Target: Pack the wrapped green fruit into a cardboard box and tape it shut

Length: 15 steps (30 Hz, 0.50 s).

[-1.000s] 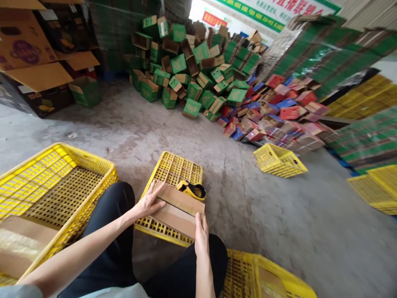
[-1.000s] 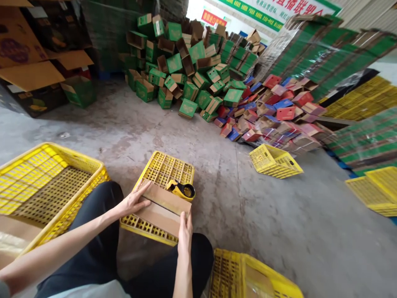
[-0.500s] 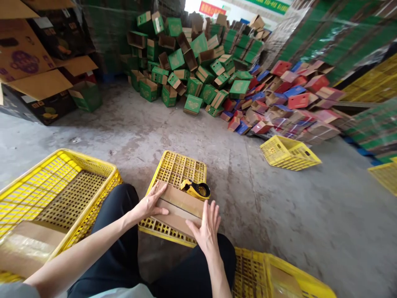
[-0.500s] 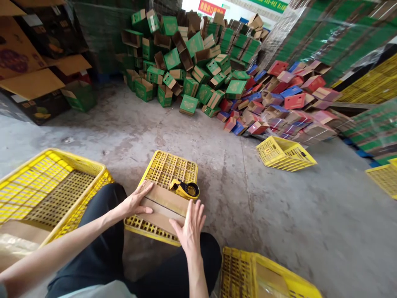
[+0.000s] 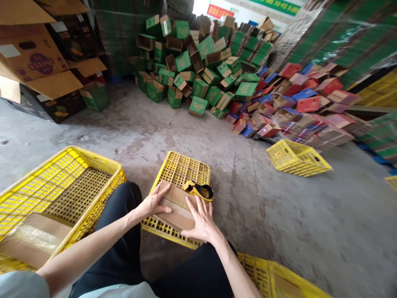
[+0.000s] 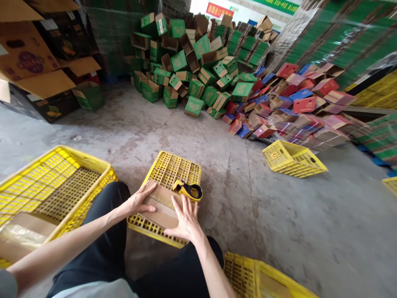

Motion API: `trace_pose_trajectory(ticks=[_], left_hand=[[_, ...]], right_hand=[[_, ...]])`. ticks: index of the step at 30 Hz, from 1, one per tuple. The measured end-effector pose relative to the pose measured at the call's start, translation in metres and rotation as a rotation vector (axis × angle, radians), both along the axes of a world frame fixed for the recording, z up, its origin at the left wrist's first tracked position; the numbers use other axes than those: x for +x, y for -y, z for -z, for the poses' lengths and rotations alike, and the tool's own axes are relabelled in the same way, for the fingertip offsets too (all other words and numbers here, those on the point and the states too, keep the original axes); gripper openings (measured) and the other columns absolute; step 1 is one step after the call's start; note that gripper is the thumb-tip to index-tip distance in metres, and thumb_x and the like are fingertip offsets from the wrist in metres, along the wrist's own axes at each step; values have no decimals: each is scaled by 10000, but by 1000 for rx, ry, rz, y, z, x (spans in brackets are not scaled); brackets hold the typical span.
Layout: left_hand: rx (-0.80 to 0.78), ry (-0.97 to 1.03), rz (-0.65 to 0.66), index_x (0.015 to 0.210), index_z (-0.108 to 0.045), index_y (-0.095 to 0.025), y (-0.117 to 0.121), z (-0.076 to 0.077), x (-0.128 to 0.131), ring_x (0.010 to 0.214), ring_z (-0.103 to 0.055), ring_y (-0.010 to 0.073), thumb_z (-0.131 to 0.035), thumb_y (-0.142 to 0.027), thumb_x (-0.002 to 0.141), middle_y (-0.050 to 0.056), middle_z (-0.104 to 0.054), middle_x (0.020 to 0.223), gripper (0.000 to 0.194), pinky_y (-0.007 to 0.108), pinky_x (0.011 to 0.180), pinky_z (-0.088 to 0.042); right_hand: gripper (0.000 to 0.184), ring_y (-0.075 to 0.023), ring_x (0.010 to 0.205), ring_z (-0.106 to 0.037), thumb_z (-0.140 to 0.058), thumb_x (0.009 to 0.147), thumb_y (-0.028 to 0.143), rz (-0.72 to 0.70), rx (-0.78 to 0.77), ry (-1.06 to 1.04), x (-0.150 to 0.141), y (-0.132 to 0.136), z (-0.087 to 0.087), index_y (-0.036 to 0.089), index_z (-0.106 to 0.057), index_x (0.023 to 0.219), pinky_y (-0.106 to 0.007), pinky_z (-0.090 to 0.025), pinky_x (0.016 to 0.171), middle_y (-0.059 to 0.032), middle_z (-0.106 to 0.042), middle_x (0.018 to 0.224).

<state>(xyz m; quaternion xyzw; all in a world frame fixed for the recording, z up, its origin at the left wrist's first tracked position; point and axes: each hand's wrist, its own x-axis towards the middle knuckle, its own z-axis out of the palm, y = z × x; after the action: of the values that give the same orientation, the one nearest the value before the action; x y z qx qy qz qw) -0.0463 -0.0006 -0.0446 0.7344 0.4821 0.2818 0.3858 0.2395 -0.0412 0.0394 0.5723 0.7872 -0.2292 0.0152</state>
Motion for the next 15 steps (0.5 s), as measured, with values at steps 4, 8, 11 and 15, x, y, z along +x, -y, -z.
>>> trace_pose_trajectory(ticks=[4, 8, 11, 15], left_hand=[[22, 19, -14, 1651, -320, -216, 3, 6, 1, 1608, -95, 404, -809, -745, 722, 179, -154, 1740, 1176, 527, 1289, -228], [18, 51, -24, 1668, -264, -204, 2, 7, 4, 1608, -102, 404, -835, -712, 718, 191, -213, 1724, 1219, 533, 1291, -226], [-5, 118, -26, 1688, -163, -184, 1, 5, 4, 1609, -74, 409, -871, -678, 693, 201, -161, 1735, 1317, 540, 1297, -194], [-90, 361, -143, 1679, 108, -200, 4, 5, 2, 1599, -173, 388, -860, -636, 737, 210, -105, 1741, 1419, 544, 1286, -222]], right_hand=[[1234, -489, 1586, -59, -885, 617, 521, -58, 72, 126, -3, 8, 4, 397, -224, 1651, -691, -60, 1231, -110, -5, 1769], [1197, -500, 1580, -82, -848, 654, 523, -111, 130, 203, -4, 10, 7, 391, -208, 1657, -690, -103, 1229, -104, 7, 1769], [1212, -512, 1578, -78, -841, 661, 503, -127, 179, 226, -4, 11, 9, 386, -171, 1664, -703, -110, 1222, -106, 26, 1769], [1212, -508, 1581, -80, -839, 676, 489, -130, 229, 236, -3, 16, 12, 385, -148, 1666, -701, -97, 1227, -104, 75, 1765]])
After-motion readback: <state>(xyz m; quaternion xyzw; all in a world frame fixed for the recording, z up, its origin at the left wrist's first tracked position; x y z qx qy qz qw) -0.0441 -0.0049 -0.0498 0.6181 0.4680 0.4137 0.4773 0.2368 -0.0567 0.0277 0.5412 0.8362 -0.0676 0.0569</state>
